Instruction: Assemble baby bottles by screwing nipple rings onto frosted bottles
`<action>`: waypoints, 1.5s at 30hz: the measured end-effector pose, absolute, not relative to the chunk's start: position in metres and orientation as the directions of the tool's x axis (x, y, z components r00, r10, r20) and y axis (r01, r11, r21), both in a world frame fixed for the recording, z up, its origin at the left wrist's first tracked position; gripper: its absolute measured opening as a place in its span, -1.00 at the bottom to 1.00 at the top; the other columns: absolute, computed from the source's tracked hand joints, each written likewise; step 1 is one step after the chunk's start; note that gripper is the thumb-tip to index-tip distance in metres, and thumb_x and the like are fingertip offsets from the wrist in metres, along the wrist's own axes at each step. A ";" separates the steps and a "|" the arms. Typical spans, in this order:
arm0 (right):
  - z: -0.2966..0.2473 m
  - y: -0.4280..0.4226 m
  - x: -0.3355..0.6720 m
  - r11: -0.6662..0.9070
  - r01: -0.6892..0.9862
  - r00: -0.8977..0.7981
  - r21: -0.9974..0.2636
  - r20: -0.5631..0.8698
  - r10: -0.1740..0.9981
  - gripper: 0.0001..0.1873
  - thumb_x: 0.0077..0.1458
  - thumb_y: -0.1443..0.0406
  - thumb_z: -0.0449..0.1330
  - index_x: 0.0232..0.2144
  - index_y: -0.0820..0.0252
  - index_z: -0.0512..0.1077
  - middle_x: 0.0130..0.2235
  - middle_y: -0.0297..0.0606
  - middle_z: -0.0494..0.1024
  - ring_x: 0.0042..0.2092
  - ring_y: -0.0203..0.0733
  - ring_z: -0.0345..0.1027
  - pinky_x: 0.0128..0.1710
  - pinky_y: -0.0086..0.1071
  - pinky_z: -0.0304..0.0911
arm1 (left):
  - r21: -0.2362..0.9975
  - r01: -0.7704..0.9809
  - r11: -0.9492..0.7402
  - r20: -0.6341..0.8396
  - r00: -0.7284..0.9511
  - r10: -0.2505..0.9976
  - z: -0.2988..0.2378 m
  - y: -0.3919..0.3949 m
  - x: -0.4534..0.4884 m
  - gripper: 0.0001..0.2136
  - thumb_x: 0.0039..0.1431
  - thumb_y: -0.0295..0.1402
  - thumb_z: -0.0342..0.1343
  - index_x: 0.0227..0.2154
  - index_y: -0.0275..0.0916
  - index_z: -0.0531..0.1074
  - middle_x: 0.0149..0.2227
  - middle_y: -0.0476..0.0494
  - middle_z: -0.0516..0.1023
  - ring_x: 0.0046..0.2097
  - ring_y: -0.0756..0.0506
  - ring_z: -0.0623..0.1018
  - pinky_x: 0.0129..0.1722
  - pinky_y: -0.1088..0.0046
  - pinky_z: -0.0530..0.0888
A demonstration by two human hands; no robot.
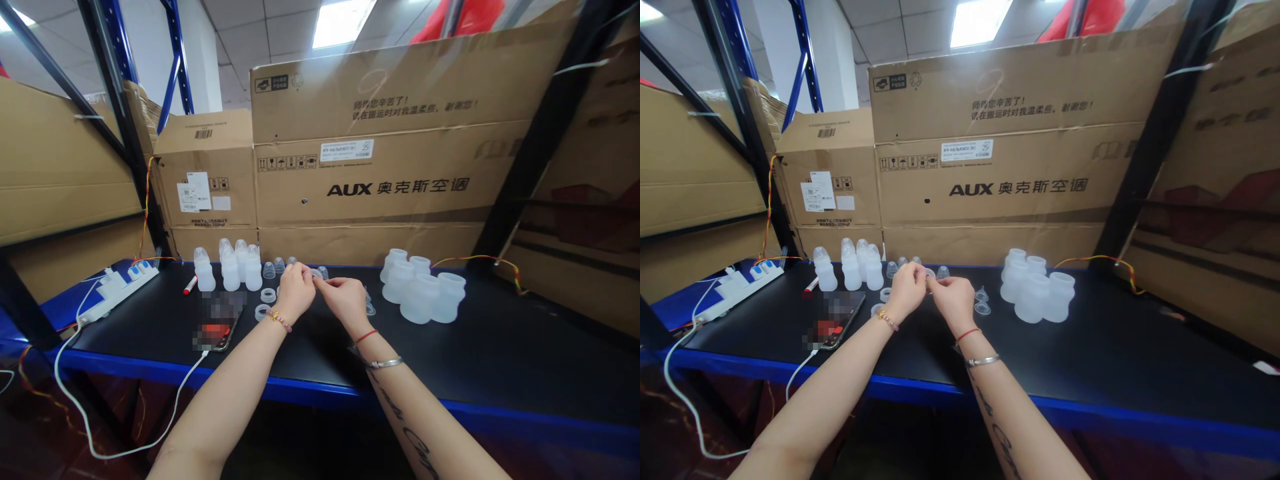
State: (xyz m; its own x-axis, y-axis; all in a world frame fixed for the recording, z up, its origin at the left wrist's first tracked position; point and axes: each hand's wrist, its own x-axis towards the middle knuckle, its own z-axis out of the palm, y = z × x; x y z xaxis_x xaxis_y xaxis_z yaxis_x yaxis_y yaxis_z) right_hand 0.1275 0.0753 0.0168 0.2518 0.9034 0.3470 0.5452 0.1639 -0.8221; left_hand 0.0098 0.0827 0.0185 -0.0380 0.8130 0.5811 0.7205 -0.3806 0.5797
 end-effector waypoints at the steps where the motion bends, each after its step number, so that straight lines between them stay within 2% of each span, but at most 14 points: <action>1: 0.017 0.075 0.127 0.149 0.557 0.246 -0.817 0.333 0.910 -0.64 -0.13 0.04 0.22 -0.61 0.22 0.57 -0.55 -0.13 0.58 -0.41 -0.07 0.46 -0.49 -0.39 0.13 | 0.598 0.710 -0.371 0.579 -0.063 0.813 0.017 0.082 0.012 -0.85 0.22 -0.48 -0.07 -0.34 -0.27 0.41 -0.27 -0.22 0.51 -0.13 -0.13 0.48 -0.04 0.30 0.40; 7: 0.013 0.079 0.130 0.080 0.608 0.238 -0.790 0.278 0.931 -0.76 -0.11 0.19 0.21 -0.63 0.21 0.56 -0.64 -0.18 0.51 -0.48 -0.13 0.41 -0.52 -0.40 0.08 | 0.710 0.638 -0.300 0.438 -0.066 0.896 0.013 0.082 0.014 -0.94 0.14 -0.45 0.04 -0.36 -0.25 0.41 -0.30 -0.18 0.56 -0.22 -0.11 0.53 -0.12 0.34 0.43; 10: 0.011 0.080 0.130 0.043 0.636 0.250 -0.771 0.258 0.933 -0.79 -0.13 0.24 0.22 -0.69 0.20 0.52 -0.66 -0.17 0.49 -0.50 -0.13 0.39 -0.54 -0.39 0.06 | 0.675 0.689 -0.266 0.385 -0.020 0.923 0.018 0.076 0.013 -0.95 0.13 -0.45 0.05 -0.39 -0.24 0.40 -0.33 -0.19 0.57 -0.24 -0.14 0.54 -0.14 0.31 0.44; 15: 0.012 0.076 0.123 0.034 0.683 0.257 -0.729 0.283 0.924 -0.77 -0.12 0.29 0.19 -0.74 0.17 0.47 -0.59 -0.10 0.53 -0.47 -0.10 0.41 -0.52 -0.38 0.08 | 0.576 0.778 -0.250 0.390 0.007 0.921 0.025 0.070 0.016 -0.94 0.13 -0.49 0.02 -0.34 -0.28 0.37 -0.24 -0.34 0.55 -0.14 -0.24 0.54 -0.11 0.25 0.42; 19: 0.013 0.075 0.122 0.060 0.695 0.243 -0.717 0.312 0.918 -0.74 -0.10 0.29 0.16 -0.76 0.17 0.45 -0.62 -0.12 0.51 -0.51 -0.13 0.38 -0.54 -0.39 0.04 | 0.597 0.755 -0.271 0.397 0.016 0.918 0.021 0.074 0.014 -0.95 0.14 -0.48 0.02 -0.36 -0.25 0.36 -0.28 -0.28 0.55 -0.18 -0.20 0.54 -0.12 0.27 0.43; 24: 0.013 0.076 0.129 0.123 0.649 0.267 -0.751 0.376 0.887 -0.73 -0.10 0.17 0.16 -0.65 0.17 0.53 -0.63 -0.17 0.50 -0.52 -0.16 0.36 -0.55 -0.41 0.06 | 0.718 0.599 -0.354 0.382 0.086 0.920 0.020 0.080 0.009 -0.91 0.19 -0.39 0.02 -0.28 -0.19 0.41 -0.35 -0.08 0.55 -0.29 -0.07 0.54 -0.17 0.38 0.47; 28: 0.012 0.075 0.131 0.118 0.633 0.232 -0.765 0.333 0.914 -0.66 -0.03 0.13 0.11 -0.65 0.17 0.53 -0.63 -0.16 0.51 -0.52 -0.17 0.36 -0.55 -0.41 0.06 | 0.901 0.344 -0.265 0.206 0.200 0.958 0.020 0.079 0.011 -0.76 0.26 -0.21 -0.05 -0.13 -0.14 0.42 -0.34 -0.05 0.57 -0.41 -0.03 0.55 -0.38 0.45 0.51; 31: 0.013 0.075 0.130 0.104 0.647 0.234 -0.755 0.326 0.916 -0.66 -0.02 0.13 0.13 -0.66 0.17 0.53 -0.64 -0.15 0.50 -0.54 -0.18 0.35 -0.56 -0.41 0.06 | 0.951 0.240 -0.195 0.142 0.220 0.965 0.018 0.080 0.014 -0.73 0.27 -0.19 -0.06 -0.11 -0.18 0.43 -0.34 -0.09 0.58 -0.46 -0.01 0.54 -0.46 0.48 0.51; 34: 0.013 0.077 0.131 0.080 0.647 0.245 -0.758 0.306 0.920 -0.71 -0.07 0.17 0.16 -0.68 0.17 0.52 -0.66 -0.16 0.49 -0.55 -0.18 0.35 -0.57 -0.42 0.06 | 0.957 0.246 -0.156 0.101 0.220 0.970 0.018 0.082 0.012 -0.77 0.25 -0.24 -0.02 -0.12 -0.17 0.42 -0.33 -0.09 0.59 -0.45 -0.01 0.56 -0.44 0.49 0.52; 39: 0.012 0.080 0.134 0.078 0.606 0.189 -0.792 0.239 0.952 -0.75 -0.16 0.16 0.22 -0.69 0.18 0.53 -0.70 -0.23 0.45 -0.57 -0.20 0.33 -0.61 -0.43 0.01 | 0.936 0.327 -0.132 0.021 0.321 0.947 0.021 0.087 -0.003 -0.79 0.22 -0.27 0.02 -0.13 -0.17 0.43 -0.36 -0.08 0.57 -0.43 -0.01 0.57 -0.43 0.50 0.53; 45: 0.011 0.083 0.134 0.070 0.557 0.203 -0.827 0.217 0.955 -0.76 -0.24 0.14 0.28 -0.65 0.21 0.56 -0.71 -0.28 0.43 -0.58 -0.23 0.30 -0.60 -0.43 0.01 | 0.879 0.403 -0.256 0.121 0.329 0.936 0.023 0.088 -0.010 -0.85 0.22 -0.40 -0.01 -0.24 -0.28 0.44 -0.32 -0.11 0.54 -0.40 0.02 0.55 -0.40 0.50 0.54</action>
